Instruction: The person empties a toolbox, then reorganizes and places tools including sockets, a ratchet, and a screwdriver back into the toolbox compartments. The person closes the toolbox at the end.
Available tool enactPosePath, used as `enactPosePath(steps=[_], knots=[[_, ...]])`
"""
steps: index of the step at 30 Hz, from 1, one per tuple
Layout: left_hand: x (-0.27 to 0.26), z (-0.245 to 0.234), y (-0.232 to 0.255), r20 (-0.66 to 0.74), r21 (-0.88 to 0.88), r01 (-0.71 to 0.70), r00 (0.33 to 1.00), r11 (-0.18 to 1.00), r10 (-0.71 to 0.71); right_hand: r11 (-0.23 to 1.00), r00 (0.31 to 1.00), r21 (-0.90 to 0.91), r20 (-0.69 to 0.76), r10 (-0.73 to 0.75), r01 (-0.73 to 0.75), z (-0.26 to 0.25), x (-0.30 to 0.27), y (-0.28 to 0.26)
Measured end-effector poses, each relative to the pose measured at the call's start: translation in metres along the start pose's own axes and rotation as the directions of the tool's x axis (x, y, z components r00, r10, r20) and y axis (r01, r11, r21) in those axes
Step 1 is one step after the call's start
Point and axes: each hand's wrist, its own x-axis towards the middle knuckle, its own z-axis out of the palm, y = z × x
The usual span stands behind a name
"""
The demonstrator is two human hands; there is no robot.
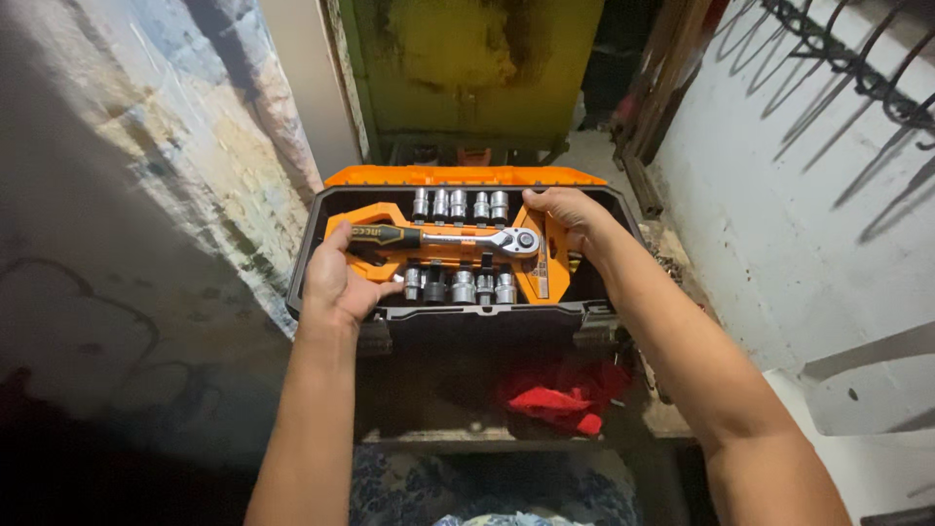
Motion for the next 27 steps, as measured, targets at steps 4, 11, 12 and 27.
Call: enactPosePath(steps=[4,11,12,27], knots=[[0.009,-0.007,-0.001,-0.07,-0.047,0.07,0.995,0.996,-0.073,0.975,0.994,-0.219,-0.105,0.014,-0.037,0.0,-0.001,0.006],[0.014,-0.011,0.002,-0.042,-0.102,0.168,0.984,0.98,-0.173,0.818,0.967,-0.554,-0.256,0.009,-0.154,0.001,0.014,0.016],[0.014,-0.012,0.003,-0.049,-0.097,0.172,0.983,0.98,-0.177,0.771,0.966,-0.619,-0.256,-0.015,-0.152,0.0,0.019,0.019],[0.029,-0.035,-0.007,0.013,-0.237,0.039,0.999,0.971,-0.037,0.52,0.975,-0.843,-0.208,-0.079,-0.138,0.002,0.02,0.028]])
